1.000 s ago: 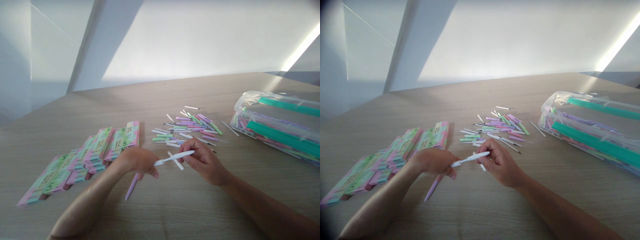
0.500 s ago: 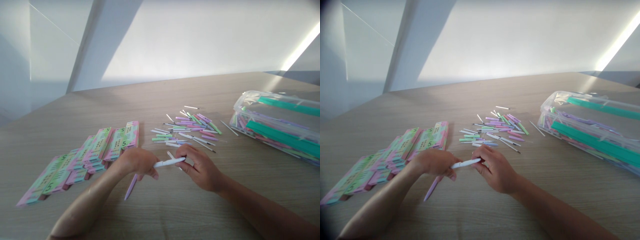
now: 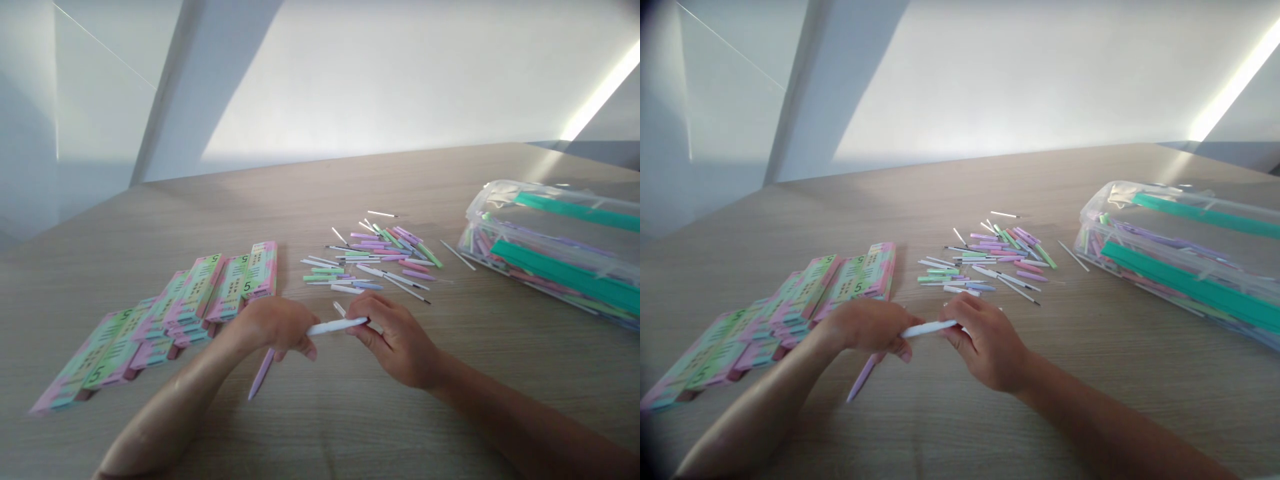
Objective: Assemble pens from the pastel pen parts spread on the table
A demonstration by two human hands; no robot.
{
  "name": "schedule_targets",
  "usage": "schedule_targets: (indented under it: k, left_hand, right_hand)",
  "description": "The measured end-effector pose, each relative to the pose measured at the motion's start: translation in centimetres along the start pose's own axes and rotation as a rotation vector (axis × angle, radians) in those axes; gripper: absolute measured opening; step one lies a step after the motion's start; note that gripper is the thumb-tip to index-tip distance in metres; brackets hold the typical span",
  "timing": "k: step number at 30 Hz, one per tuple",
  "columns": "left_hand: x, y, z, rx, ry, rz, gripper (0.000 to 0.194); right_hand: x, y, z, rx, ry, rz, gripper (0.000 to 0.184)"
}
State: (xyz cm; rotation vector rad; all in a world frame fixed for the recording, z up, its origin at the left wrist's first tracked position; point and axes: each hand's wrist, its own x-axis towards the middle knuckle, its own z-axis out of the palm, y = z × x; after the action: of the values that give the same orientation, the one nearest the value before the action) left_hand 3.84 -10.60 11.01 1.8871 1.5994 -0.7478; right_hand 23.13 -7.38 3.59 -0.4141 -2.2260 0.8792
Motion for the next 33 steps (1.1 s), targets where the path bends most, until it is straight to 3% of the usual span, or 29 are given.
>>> schedule_targets:
  k: [10,19,24,28,33]
  left_hand:
    - [-0.7,0.7,-0.1,0.076,0.051,-0.003,0.031]
    - [-0.7,0.5,-0.4,-0.002,0.016,0.007,0.028]
    - [-0.9,0.5,-0.4,-0.026,0.004,0.023,0.032]
    - [-1.0,0.9,-0.6,-0.003,-0.006,-0.006,0.035]
    - [-1.1,1.3,-0.8,0.039,0.006,0.016,0.04]
  right_hand:
    - [0.2,0.0,0.6,-0.216,-0.032,0.029,0.021]
    - [0.0,-0.9,0.3,-0.086,-0.127,-0.018,0.022]
    - [-0.2,-0.9,0.2,-0.117,-0.093,0.057,0.012]
    - [-0.3,-0.9,0.7,-0.148,-0.066,0.028,0.007]
    - [-0.2,-0.8,1.0,-0.191,-0.036,0.047,0.014]
